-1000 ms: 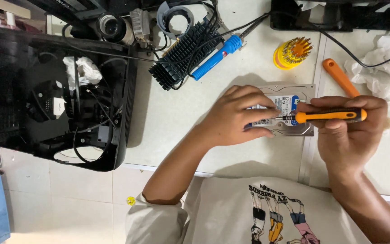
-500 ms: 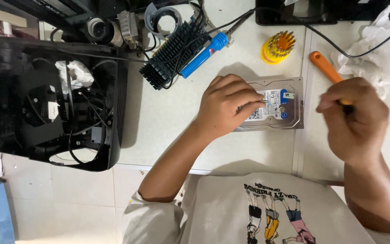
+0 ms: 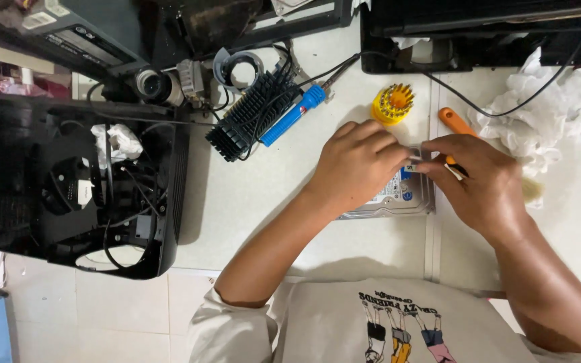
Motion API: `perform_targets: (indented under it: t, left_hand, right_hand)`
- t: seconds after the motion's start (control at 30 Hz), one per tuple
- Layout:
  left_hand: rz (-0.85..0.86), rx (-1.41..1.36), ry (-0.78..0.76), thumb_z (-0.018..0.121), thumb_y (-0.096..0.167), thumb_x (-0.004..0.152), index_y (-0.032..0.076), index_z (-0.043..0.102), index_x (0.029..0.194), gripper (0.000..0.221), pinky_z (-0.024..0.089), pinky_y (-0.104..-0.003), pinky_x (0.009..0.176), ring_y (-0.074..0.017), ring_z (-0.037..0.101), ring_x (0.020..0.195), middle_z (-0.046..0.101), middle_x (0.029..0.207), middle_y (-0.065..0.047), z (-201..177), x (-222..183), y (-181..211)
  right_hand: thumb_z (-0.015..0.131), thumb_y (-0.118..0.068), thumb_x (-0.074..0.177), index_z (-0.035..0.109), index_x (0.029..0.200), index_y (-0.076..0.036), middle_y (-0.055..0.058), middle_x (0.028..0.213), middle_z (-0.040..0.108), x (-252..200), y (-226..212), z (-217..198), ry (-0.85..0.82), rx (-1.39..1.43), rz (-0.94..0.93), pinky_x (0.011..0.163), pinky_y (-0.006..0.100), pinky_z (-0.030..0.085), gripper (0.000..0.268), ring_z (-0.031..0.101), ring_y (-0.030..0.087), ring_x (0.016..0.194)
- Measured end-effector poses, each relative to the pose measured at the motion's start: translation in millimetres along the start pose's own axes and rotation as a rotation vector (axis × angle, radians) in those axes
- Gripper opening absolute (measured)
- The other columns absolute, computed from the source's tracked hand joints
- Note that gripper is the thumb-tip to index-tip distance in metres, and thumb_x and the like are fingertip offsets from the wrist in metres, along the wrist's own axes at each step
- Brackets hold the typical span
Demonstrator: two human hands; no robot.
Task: Removing a hard drive from a computer case, cleaning it, and unscrewing its components.
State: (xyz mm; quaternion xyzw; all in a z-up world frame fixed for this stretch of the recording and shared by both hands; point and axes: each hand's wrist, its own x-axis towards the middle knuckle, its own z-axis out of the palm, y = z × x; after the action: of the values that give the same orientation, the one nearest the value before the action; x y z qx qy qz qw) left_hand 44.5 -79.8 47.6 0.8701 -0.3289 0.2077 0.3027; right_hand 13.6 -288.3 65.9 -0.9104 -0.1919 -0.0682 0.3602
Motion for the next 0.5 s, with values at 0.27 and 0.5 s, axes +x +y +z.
perform_targets:
  t: [0.27,0.5]
  left_hand:
    - [0.108,0.031,0.050,0.080,0.014,0.085,0.012,0.070,0.091,0.012,0.043,-0.032,0.084,-0.0165,0.057,0.093,0.061,0.092,0.001,10,-6,-10]
    - [-0.424,-0.229,-0.132,0.087,0.031,0.078,-0.003,0.024,0.157,0.107,0.039,-0.052,0.120,-0.0451,0.043,0.146,0.042,0.154,-0.029,41,-4,-31]
  right_hand:
    - [0.078,0.005,0.080,0.075,0.111,0.001,0.008,0.098,0.078,21,10,0,-0.173,0.064,0.116,0.065,0.027,0.057,0.031,0.072,0.016,0.072]
    - [0.073,0.017,0.089,0.075,0.106,0.006,0.015,0.103,0.070,49,18,-11,0.014,0.019,0.064,0.072,0.033,0.050,0.020,0.061,0.023,0.078]
